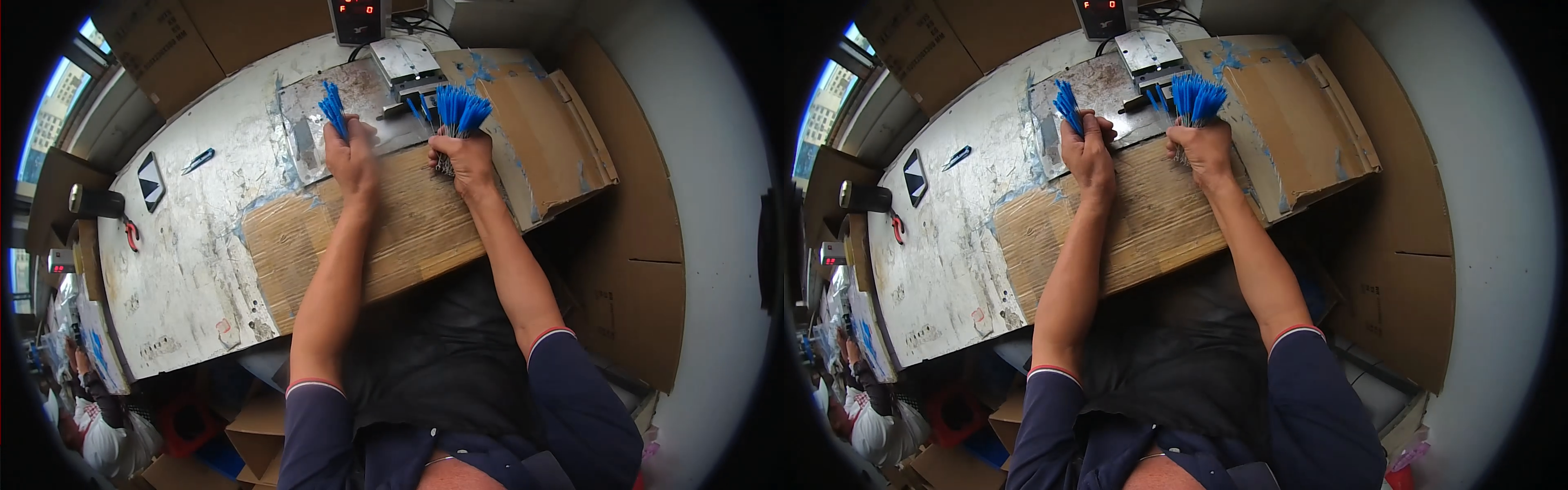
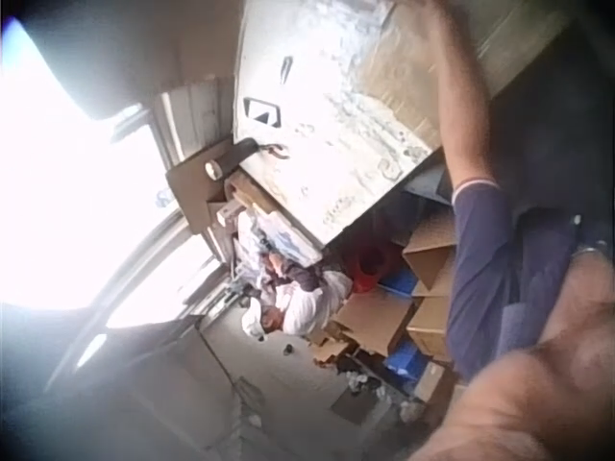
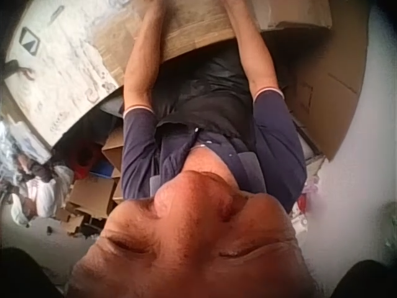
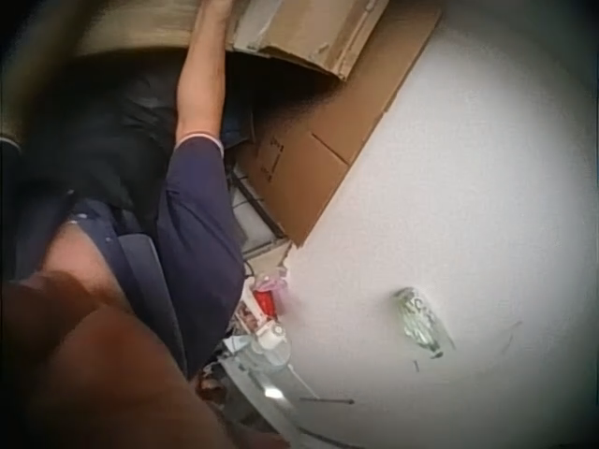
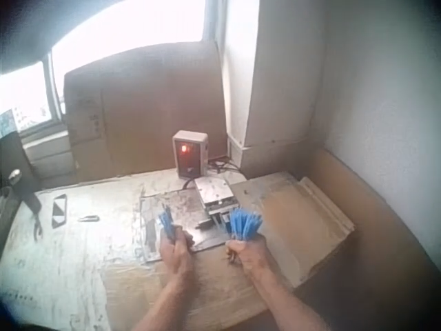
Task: Assembling blue synthetic fiber brushes by grouping fibers and feeding them into a crimping or binding machine.
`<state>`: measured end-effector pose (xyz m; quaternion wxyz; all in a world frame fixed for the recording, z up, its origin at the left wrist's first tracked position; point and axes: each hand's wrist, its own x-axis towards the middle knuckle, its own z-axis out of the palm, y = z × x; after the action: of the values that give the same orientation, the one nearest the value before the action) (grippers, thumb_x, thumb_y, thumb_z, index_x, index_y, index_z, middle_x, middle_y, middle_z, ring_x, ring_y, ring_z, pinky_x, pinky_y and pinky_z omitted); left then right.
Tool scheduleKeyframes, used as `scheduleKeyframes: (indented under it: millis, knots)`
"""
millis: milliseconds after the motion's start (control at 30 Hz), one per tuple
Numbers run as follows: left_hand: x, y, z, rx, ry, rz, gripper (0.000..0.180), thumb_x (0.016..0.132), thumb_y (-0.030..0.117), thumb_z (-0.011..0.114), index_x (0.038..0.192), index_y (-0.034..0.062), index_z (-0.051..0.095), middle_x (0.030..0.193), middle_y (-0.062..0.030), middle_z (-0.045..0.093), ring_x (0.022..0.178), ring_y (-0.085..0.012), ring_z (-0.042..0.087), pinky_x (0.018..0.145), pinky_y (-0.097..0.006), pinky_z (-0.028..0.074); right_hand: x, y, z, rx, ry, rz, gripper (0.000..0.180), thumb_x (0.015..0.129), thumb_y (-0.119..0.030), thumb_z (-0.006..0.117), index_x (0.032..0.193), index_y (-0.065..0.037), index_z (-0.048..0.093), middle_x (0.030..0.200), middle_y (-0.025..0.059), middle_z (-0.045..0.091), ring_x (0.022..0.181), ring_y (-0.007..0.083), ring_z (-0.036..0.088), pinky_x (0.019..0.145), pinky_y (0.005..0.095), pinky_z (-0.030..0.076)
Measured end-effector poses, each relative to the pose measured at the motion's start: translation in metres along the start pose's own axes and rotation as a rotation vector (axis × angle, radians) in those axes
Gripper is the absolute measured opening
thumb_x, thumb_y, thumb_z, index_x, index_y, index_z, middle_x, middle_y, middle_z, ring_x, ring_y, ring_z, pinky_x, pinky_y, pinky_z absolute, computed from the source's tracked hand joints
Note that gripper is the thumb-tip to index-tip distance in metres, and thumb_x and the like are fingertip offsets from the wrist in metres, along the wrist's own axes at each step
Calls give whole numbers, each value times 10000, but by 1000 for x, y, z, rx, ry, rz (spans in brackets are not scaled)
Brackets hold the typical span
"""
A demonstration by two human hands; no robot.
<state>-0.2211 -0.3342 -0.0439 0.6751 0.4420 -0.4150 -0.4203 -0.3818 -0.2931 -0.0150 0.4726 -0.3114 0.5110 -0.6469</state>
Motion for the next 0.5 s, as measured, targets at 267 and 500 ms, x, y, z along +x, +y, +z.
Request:
scheduleKeyframes:
  millis: [267,500]
  knots:
    - [0,9,-10,39,29,-3,127,1057,167,541,1062,41,561,808,-33,642,707,-108,598,668,-262,515,-5,7,13,1,86,-20,85,712,77,670,758,13,640,681,64,641,518,162,622,458,313,519]
    - [5,7,-9,125,63,51,132,1060,168,530,1053,41,567,852,-57,686,768,-125,639,720,-278,529,-1,8,13,-30,86,-25,117,749,76,702,775,1,616,691,57,615,523,163,620,441,298,507]
